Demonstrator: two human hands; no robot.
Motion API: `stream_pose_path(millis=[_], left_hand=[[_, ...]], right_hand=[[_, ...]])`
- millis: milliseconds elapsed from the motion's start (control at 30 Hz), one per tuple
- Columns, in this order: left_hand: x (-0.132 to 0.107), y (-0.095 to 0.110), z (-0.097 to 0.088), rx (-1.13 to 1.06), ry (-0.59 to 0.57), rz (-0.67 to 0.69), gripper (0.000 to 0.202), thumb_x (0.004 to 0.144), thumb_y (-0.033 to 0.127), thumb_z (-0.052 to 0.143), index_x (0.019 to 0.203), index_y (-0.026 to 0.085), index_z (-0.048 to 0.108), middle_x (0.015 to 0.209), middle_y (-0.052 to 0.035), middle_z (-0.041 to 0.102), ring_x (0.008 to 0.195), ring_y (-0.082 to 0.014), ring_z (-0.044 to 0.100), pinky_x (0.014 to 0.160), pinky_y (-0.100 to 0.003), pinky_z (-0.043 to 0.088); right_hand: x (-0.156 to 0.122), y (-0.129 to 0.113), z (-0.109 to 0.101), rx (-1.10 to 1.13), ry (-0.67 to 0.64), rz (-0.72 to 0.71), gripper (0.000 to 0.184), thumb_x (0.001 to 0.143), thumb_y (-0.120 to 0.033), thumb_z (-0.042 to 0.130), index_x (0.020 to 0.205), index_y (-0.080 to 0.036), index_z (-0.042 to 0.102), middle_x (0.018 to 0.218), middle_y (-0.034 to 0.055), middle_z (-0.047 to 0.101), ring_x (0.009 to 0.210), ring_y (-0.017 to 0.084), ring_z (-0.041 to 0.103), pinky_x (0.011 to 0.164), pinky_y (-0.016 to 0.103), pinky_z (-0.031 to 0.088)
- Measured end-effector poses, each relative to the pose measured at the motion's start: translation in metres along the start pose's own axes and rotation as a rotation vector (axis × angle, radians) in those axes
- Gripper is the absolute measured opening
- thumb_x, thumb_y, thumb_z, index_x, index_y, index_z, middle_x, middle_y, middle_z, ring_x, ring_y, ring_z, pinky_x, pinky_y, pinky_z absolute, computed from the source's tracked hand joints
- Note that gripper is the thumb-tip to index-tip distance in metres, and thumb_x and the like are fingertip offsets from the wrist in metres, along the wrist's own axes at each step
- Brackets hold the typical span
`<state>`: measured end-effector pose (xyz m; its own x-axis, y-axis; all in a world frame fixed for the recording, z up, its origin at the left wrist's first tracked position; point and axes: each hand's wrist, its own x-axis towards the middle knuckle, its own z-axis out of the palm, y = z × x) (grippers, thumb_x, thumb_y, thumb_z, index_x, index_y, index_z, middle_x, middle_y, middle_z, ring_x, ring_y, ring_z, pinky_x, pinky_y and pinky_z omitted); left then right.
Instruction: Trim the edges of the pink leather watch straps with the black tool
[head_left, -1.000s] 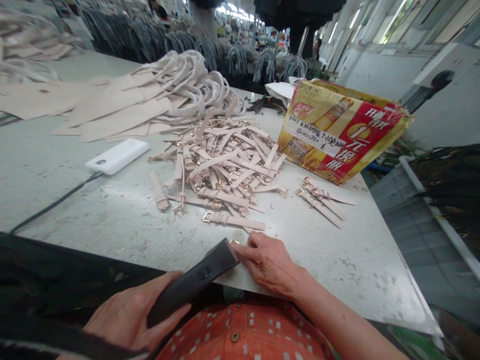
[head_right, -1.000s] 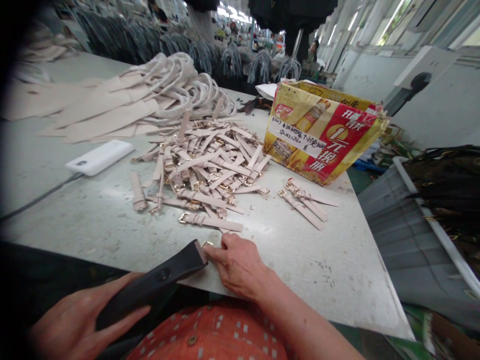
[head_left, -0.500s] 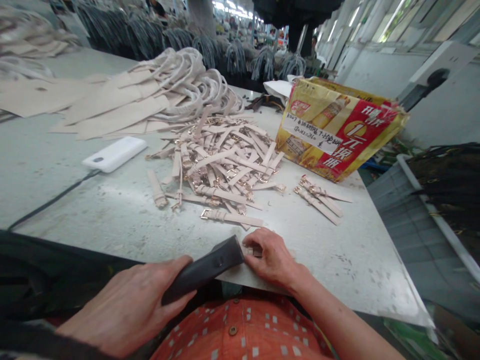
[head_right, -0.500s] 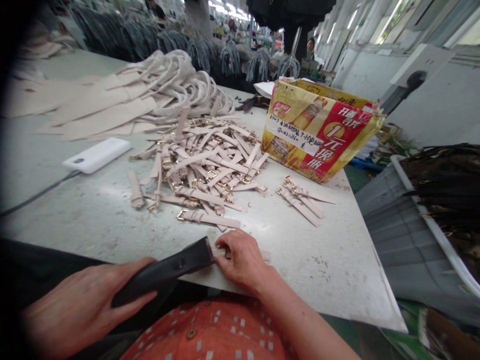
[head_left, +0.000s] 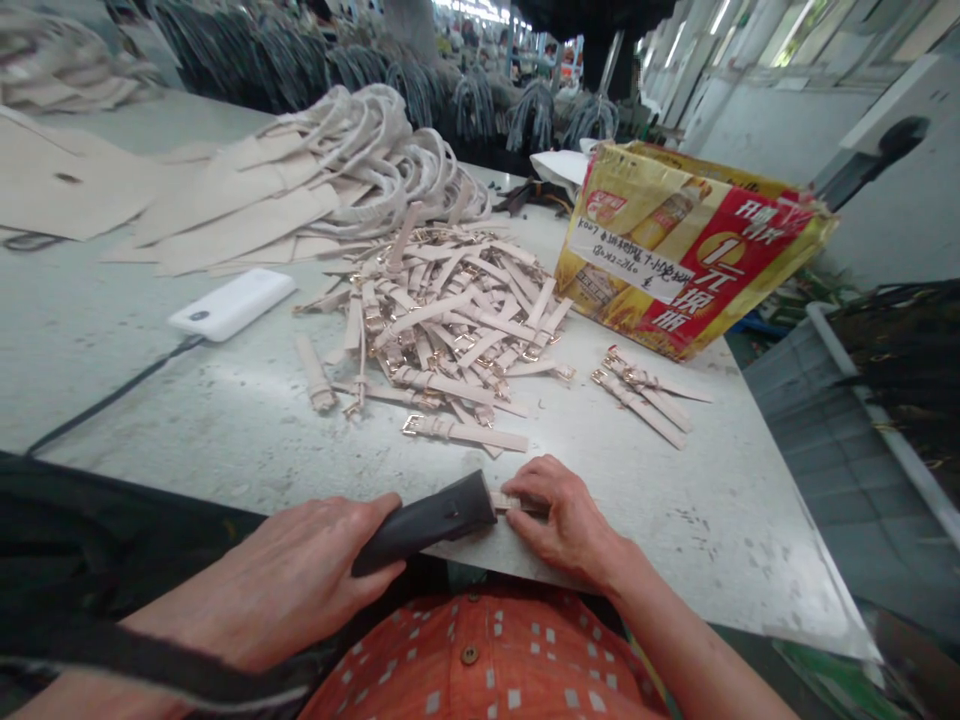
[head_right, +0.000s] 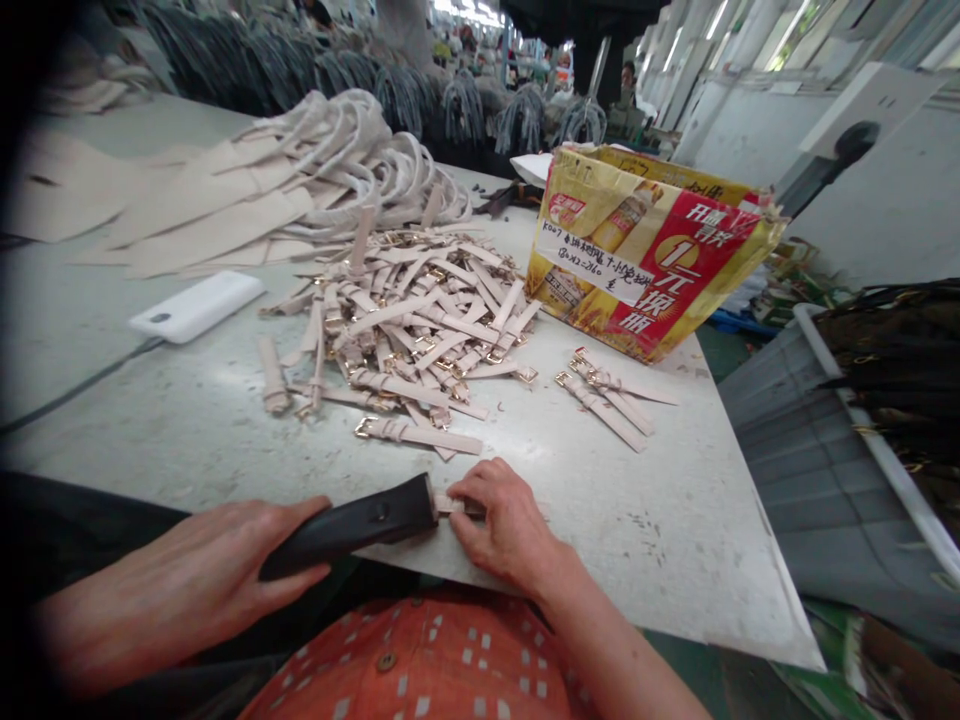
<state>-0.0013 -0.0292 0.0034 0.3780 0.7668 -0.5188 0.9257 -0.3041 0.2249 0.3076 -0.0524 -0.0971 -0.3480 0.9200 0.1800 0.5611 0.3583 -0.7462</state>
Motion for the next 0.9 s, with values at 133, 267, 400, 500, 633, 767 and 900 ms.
stream_pose_path(millis=[133,267,400,500,633,767,900], left_hand=[[-0.005,0.008,-0.003,0.01,0.014,-0.004,0.038,0.097,0.044,0.056,0.118,0.028,0.084,0.109,-0.0097,0.094,0.108,-0.0366,0.089,0.09,-0.04,0.061],[-0.009,0.022,-0.007,0.042,-0.07,-0.015,0.032,0.104,0.042,0.053,0.114,0.028,0.08,0.11,-0.0108,0.094,0.1,-0.0346,0.09,0.082,-0.04,0.059],[-0.005,0.036,-0.008,0.059,-0.066,0.015,0.026,0.107,0.04,0.056,0.114,0.029,0.078,0.111,-0.0098,0.093,0.106,-0.0352,0.09,0.086,-0.04,0.059],[0.0,0.037,-0.008,0.077,-0.03,0.038,0.026,0.107,0.038,0.058,0.119,0.028,0.079,0.11,-0.011,0.093,0.109,-0.0368,0.089,0.089,-0.04,0.061],[0.007,0.028,-0.008,0.072,-0.004,0.051,0.029,0.104,0.037,0.059,0.12,0.026,0.082,0.107,-0.0115,0.093,0.105,-0.0382,0.089,0.087,-0.042,0.062],[0.009,0.027,-0.012,0.113,0.022,0.054,0.038,0.103,0.041,0.061,0.13,0.024,0.083,0.111,-0.0135,0.093,0.108,-0.0396,0.089,0.094,-0.044,0.063],[0.007,0.032,-0.018,0.147,-0.022,0.042,0.039,0.103,0.039,0.061,0.131,0.024,0.082,0.116,-0.0148,0.093,0.113,-0.0398,0.089,0.097,-0.045,0.064]], right_hand=[[-0.001,-0.002,-0.005,-0.022,-0.04,0.029,0.03,0.093,-0.008,0.08,0.118,-0.022,0.09,0.105,0.0083,0.081,0.101,0.026,0.074,0.091,0.039,0.059],[0.0,0.0,-0.006,-0.028,-0.069,0.001,0.03,0.091,-0.007,0.079,0.114,-0.021,0.091,0.106,0.0086,0.08,0.101,0.026,0.073,0.091,0.038,0.059],[0.002,0.005,-0.005,0.035,-0.064,-0.048,0.029,0.089,-0.002,0.076,0.108,-0.021,0.088,0.104,0.0071,0.078,0.098,0.024,0.073,0.087,0.034,0.059],[0.0,0.009,-0.002,0.04,-0.041,-0.07,0.033,0.088,-0.001,0.074,0.111,-0.022,0.086,0.105,0.0066,0.078,0.098,0.024,0.073,0.088,0.034,0.059],[-0.006,0.014,0.003,-0.033,0.072,-0.058,0.024,0.092,-0.009,0.079,0.112,-0.021,0.085,0.103,0.0081,0.078,0.097,0.026,0.073,0.087,0.037,0.06],[-0.012,0.019,0.001,-0.106,0.116,-0.044,0.021,0.094,-0.013,0.082,0.112,-0.022,0.086,0.106,0.0098,0.079,0.102,0.028,0.074,0.092,0.041,0.06],[-0.011,0.018,-0.006,-0.073,0.063,-0.006,0.024,0.093,-0.012,0.085,0.114,-0.023,0.087,0.108,0.0082,0.078,0.103,0.027,0.074,0.092,0.04,0.06]])
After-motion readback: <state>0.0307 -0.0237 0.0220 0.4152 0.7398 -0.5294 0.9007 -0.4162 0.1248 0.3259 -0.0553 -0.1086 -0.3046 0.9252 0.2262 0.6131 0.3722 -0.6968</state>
